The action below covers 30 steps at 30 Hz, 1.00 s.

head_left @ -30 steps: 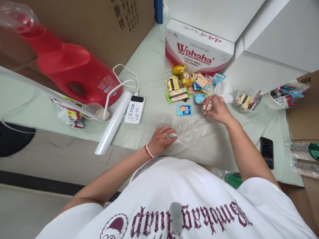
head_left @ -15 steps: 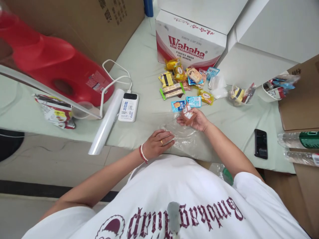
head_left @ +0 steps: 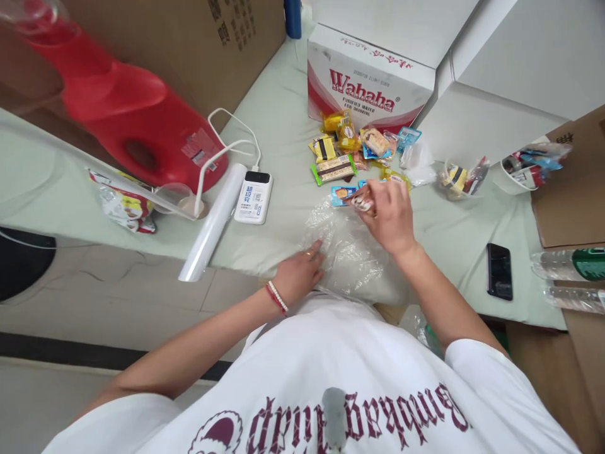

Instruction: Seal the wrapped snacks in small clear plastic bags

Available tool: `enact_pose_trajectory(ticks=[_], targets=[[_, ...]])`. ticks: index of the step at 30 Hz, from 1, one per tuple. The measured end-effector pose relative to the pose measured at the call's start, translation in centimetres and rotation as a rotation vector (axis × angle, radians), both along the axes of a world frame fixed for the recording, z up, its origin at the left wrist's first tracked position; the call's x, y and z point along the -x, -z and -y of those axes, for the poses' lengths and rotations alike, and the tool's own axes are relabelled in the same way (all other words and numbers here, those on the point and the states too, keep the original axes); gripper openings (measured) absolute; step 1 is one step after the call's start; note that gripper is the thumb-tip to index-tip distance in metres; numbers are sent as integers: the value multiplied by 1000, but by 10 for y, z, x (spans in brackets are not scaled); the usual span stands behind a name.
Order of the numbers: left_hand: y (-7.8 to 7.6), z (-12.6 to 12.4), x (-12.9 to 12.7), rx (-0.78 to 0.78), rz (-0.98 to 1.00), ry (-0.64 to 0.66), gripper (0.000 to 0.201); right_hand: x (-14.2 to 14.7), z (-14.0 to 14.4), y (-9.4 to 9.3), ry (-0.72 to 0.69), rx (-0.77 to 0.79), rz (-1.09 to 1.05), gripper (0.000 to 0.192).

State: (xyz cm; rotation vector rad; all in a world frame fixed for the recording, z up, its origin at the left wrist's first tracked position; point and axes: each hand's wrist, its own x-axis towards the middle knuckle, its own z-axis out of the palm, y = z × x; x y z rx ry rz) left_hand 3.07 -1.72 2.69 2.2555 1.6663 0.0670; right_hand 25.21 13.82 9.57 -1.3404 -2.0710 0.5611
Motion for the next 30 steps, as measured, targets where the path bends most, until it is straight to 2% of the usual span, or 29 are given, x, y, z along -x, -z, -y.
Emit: enact_pose_trajectory(ticks=[2,4,6,8,11,14,18,21,23,25,27,30], targets=[[2,2,-3,-33,4,24,36,6,26,-1,-38,-135,362,47],[6,6,-1,-101,22,34,41,11,57,7,-164,-143,570,47],[10,12,3,-170,47,32,46,10,89,21,-324,-79,628,53],[14,17,8,-228,91,22,48,3,115,35,-433,-6,592,59],[18,27,18,-298,156,-8,36,-10,138,51,-454,102,485,67],[22,42,30,-339,168,-46,25,-15,142,59,-345,203,458,55],[25,69,52,-344,160,-98,26,-18,132,56,-179,234,372,42],[23,82,62,-369,127,-40,27,-18,122,48,-49,170,266,43],[21,83,63,-432,106,24,26,-11,120,44,-1,147,279,46],[19,79,63,-508,83,77,32,-2,122,43,-35,175,350,46],[19,72,64,-561,58,146,45,2,129,45,-144,206,384,48],[21,62,70,-534,81,261,54,-14,146,51,-346,147,289,58]])
